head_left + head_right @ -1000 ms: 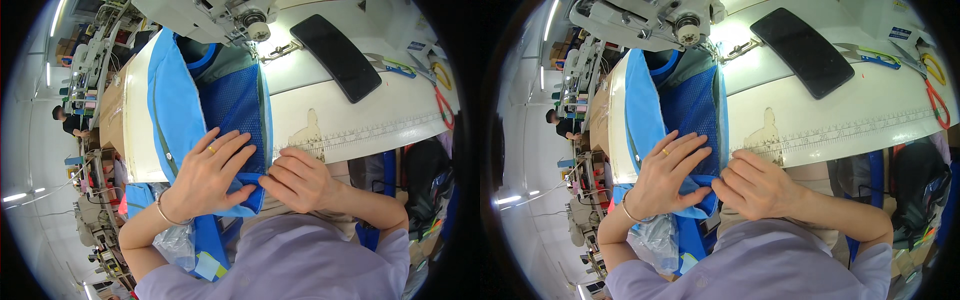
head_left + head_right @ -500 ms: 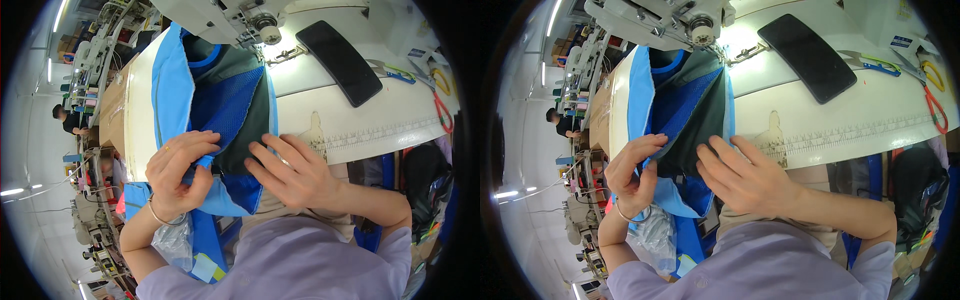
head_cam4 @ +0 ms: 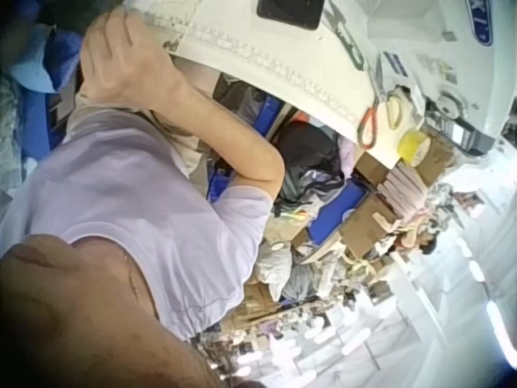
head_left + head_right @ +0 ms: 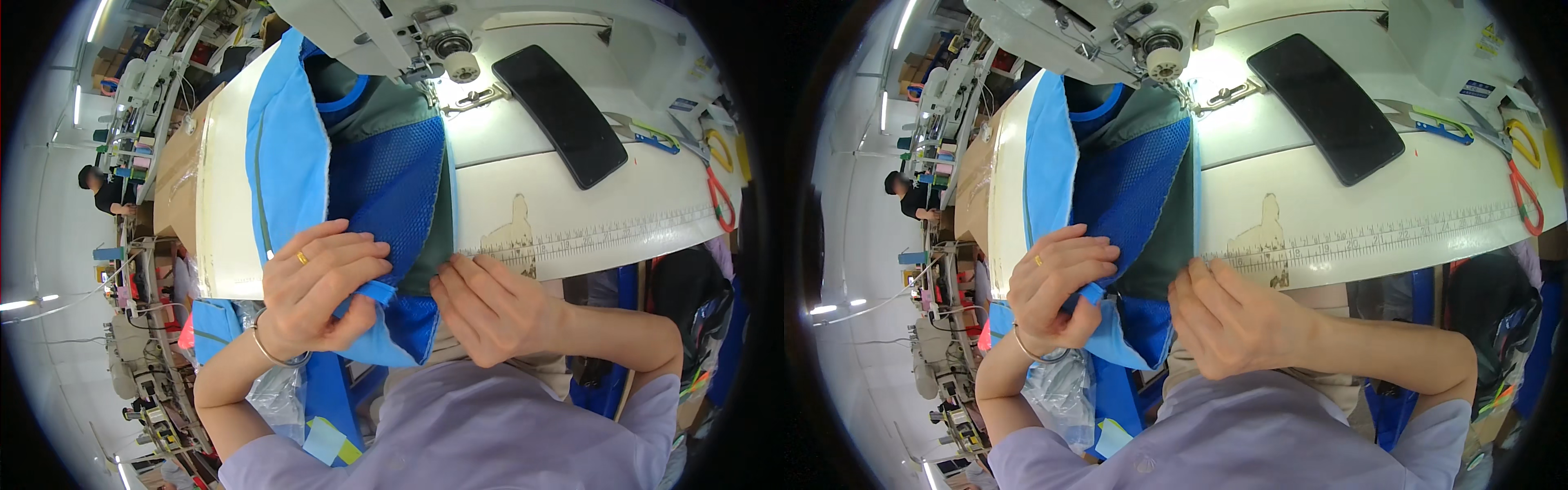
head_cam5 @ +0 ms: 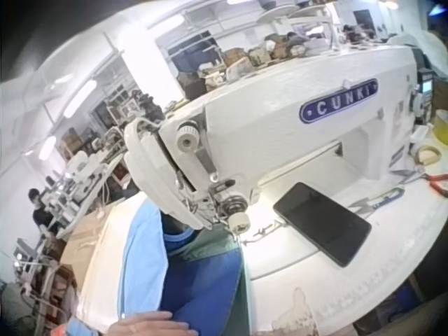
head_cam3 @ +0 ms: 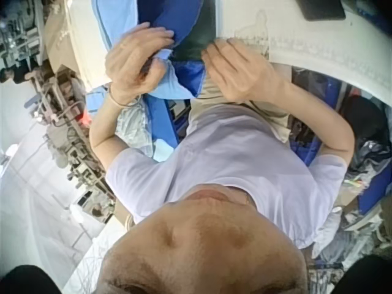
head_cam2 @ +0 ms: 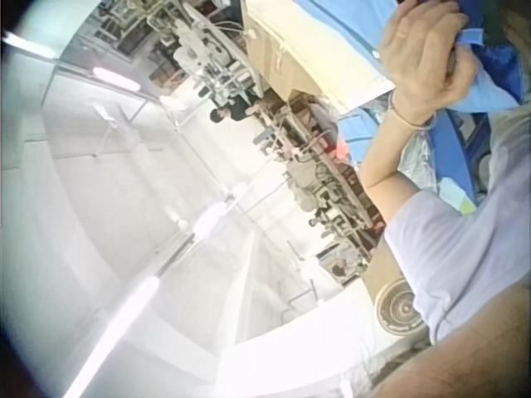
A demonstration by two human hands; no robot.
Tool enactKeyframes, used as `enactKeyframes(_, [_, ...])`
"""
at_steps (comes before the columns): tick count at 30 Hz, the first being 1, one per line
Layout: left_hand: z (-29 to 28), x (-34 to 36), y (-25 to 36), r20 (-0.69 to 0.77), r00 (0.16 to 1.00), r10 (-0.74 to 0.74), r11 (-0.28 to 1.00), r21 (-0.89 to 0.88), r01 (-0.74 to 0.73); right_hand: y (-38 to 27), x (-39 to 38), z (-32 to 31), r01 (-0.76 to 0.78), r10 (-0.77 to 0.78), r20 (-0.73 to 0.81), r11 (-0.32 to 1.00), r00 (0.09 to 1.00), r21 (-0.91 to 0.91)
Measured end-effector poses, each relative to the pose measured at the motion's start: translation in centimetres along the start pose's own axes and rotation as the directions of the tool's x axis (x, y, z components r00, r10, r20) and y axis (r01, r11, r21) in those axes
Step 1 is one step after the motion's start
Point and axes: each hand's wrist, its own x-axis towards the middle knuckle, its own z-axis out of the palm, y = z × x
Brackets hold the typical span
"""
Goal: The person aligns a blue mesh fabric strip along the edge of a light blue bag and sews it using a sewing machine. They repeatedly adjust the fabric and rotate the bag to guide the material under the needle, ensuring the seam is straight.
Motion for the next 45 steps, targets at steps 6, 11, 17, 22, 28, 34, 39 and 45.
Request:
enactKeyframes(6, [2.4,-1.3,-0.1,0.072,0.987,0.147,0.984,0.088,-0.153,-0.4,-0.8,1.3,-0.088,0.092,-0.05,0.994,0.995,0.06])
enactKeyframes(11, [1.3,-1.1,-2.5,0.174,0.964,0.199,0.962,0.153,-0.226,-2.7,0.9,4.4,-0.283,0.31,-0.132,0.94,0.941,0.19])
enactKeyframes(17, [2.6,-0.5,-0.4,0.238,0.965,0.11,0.994,-0.051,-0.101,-1.7,-0.9,2.4,-0.18,0.187,-0.056,0.978,0.981,0.108])
enactKeyframes(22, [5.1,2.0,-1.7,0.242,0.954,-0.175,0.983,-0.012,0.184,-1.2,-0.9,2.0,-0.155,0.158,-0.014,0.982,0.987,0.107])
enactKeyframes(28, [6.1,1.6,-1.8,0.218,0.966,-0.137,0.99,0.057,0.127,-1.6,-0.7,1.8,-0.173,0.173,0.009,0.979,0.985,0.112])
enactKeyframes(34, [6.0,1.3,-3.1,0.27,0.958,-0.097,0.993,-0.045,0.113,-1.3,-0.4,1.2,-0.146,0.14,0.06,0.982,0.988,0.119])
enactKeyframes(39, [6.1,1.9,-4.9,0.19,0.981,-0.029,0.989,-0.137,0.055,-1.3,-0.3,1.0,-0.156,0.145,0.09,0.977,0.985,0.142])
enactKeyframes(45, [7.1,3.8,-6.6,0.195,0.98,-0.047,0.998,-0.039,0.056,-0.6,-0.3,0.5,-0.147,0.127,0.126,0.975,0.984,0.166])
